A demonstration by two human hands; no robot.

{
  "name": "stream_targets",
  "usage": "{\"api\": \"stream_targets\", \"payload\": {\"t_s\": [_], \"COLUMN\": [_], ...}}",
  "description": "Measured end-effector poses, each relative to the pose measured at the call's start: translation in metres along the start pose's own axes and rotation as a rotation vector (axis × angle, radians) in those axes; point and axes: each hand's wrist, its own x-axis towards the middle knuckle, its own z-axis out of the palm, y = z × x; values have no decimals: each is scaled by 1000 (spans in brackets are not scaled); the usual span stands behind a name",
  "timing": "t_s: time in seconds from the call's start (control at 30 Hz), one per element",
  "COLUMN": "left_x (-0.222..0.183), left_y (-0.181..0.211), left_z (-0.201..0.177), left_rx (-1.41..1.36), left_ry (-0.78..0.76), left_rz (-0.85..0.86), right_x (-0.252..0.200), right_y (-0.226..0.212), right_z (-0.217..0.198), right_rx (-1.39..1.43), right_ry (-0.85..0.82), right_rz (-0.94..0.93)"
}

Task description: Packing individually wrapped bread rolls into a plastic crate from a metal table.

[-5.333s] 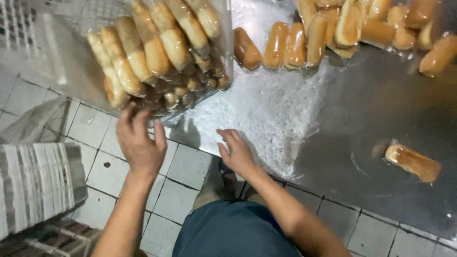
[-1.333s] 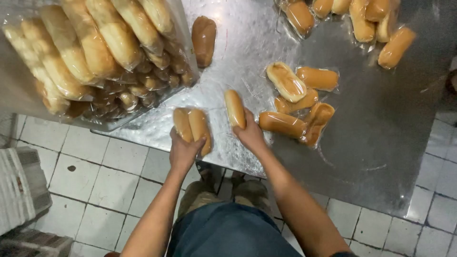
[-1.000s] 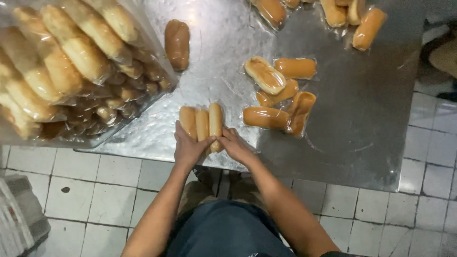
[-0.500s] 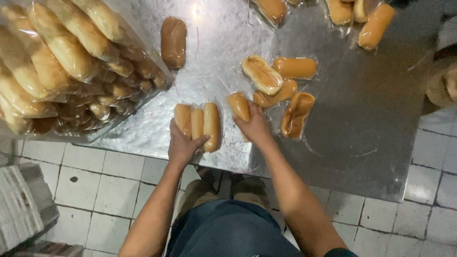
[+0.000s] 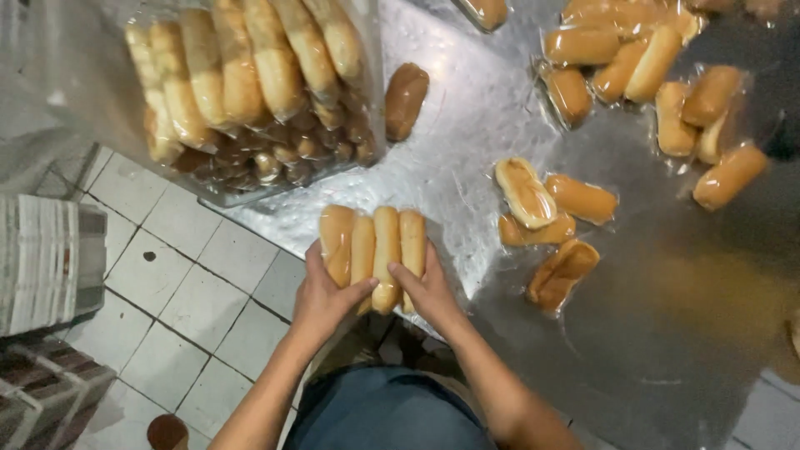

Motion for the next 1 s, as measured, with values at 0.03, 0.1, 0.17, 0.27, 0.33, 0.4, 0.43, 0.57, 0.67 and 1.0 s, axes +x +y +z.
{"api": "stream_targets", "payload": {"t_s": [0.03,0.1,0.17,0.27,0.33,0.4,0.43,0.57,0.67,1.0], "left_x": [-19,-43,-51,-30,-1,21,33,41,57,69], "left_y": [13,42,66,88,104,117,124,149,151,93], "left_z": [-19,-56,-92,-138,-164,-184,-191,-218,-227,-207], "left_rx": [29,8,-6,6,14,20,40,39,77,-24], "left_ry": [48,150,248,384,437,424,393,351,303,451], "left_rz": [-19,27,72,218,418,387,353,207,109,542], "right_x": [-10,-7,0,27,70,79,83,117,150,144], "right_y": [-30,-77,-131,-201,-223,-258,-272,-302,-293,-286], "right_z": [10,33,56,89,104,124,130,154,169,182], "right_rx": [15,-7,-23,-126,-300,-328,-344,-645,-673,-719], "right_ry": [-69,-103,-131,-195,-34,-72,-95,-11,30,35], "right_rz": [-71,-174,-275,-266,-367,-267,-152,-9,-66,-118]}}
